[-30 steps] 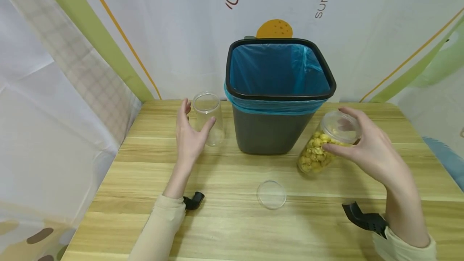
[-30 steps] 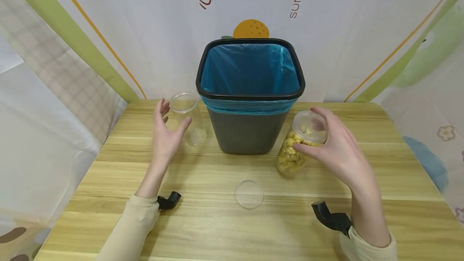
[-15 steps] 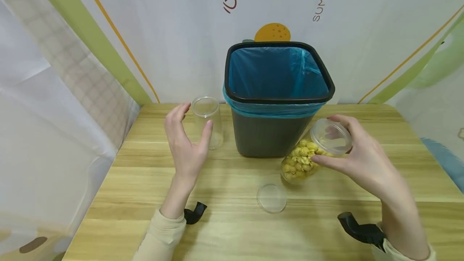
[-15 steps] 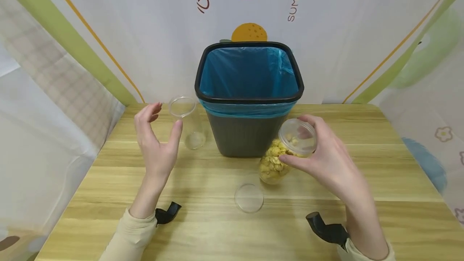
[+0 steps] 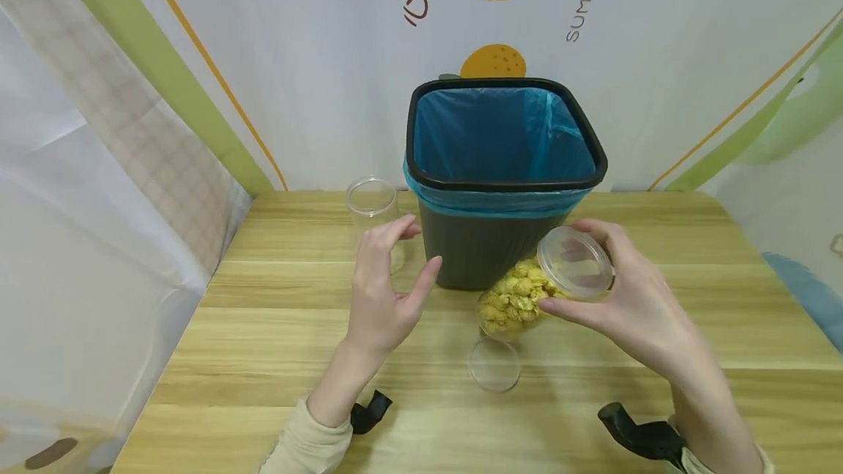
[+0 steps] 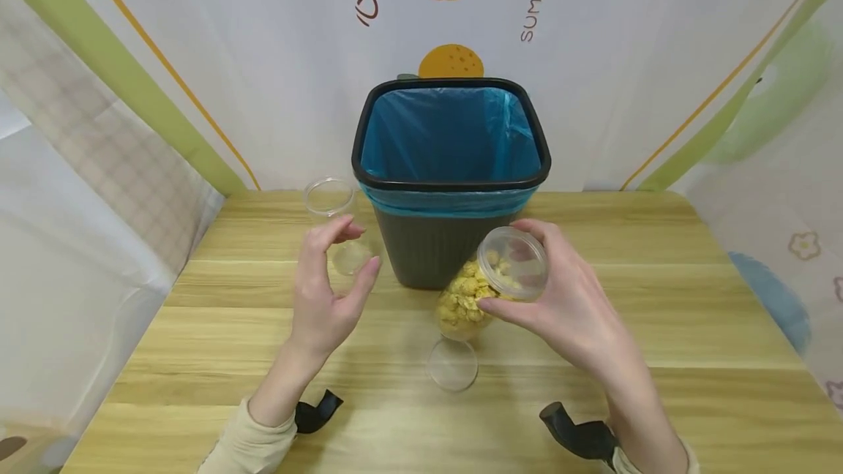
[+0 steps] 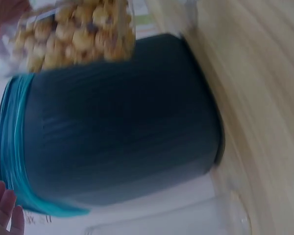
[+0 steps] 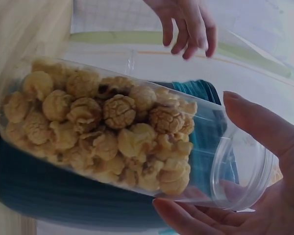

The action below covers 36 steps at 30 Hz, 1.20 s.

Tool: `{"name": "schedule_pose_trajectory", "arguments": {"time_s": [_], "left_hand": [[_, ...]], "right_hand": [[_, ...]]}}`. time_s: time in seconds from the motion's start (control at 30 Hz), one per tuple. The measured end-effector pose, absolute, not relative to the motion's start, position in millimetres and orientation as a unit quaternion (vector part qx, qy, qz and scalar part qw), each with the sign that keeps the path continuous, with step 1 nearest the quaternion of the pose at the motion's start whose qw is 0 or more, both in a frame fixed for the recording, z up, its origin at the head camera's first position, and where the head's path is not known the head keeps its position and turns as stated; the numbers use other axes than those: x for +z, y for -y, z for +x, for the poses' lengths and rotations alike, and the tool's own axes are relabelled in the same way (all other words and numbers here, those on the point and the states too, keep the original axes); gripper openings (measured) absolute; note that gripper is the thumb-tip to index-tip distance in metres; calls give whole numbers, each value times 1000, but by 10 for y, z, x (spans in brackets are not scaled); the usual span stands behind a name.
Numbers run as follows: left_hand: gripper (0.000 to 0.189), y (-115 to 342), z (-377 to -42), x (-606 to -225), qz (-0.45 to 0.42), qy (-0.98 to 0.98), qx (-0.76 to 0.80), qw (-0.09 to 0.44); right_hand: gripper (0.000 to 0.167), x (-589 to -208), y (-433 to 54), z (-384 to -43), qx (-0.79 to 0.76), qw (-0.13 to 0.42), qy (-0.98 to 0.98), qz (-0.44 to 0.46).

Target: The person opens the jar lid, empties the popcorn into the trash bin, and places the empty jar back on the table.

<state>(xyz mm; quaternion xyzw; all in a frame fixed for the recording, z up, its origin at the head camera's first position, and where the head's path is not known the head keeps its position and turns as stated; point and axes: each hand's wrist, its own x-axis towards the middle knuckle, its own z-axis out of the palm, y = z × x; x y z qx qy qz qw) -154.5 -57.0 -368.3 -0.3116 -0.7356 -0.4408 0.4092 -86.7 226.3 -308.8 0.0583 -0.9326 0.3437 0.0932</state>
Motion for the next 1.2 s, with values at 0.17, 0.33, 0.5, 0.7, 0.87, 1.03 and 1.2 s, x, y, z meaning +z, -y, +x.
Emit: {"name": "schedule_pose_trajectory", "arguments": {"time_s": [0.17,0.33,0.5,0.7,0.87,1.03,1.2], "left_hand": [[50,430,-1514,-3724,-367,743,-414,376],[61,340,-1469,-3791,-413,762,-375,330],[79,282,-1396,-3841,-433,783,-346,282],[114,197,-1329,-3886,-426,806,-318,260],[117,179,-1318,-3911,-402,826,-309,248],[110,189,-1328,-3918,-392,833,-312,236],[101,193,-1353,-3903,-394,829,-310,249]], "right_hand": [[99,-3108,-2157,-875,371,96,921,72],[99,-3149,-2065,-872,392,93,912,82],[98,-3189,-1993,-863,407,86,906,82],[100,-3224,-1916,-854,406,80,908,70],[100,-3243,-1869,-848,414,82,904,65],[99,-3253,-1849,-849,422,90,900,61],[100,-3261,-1841,-866,421,89,900,65]]}}
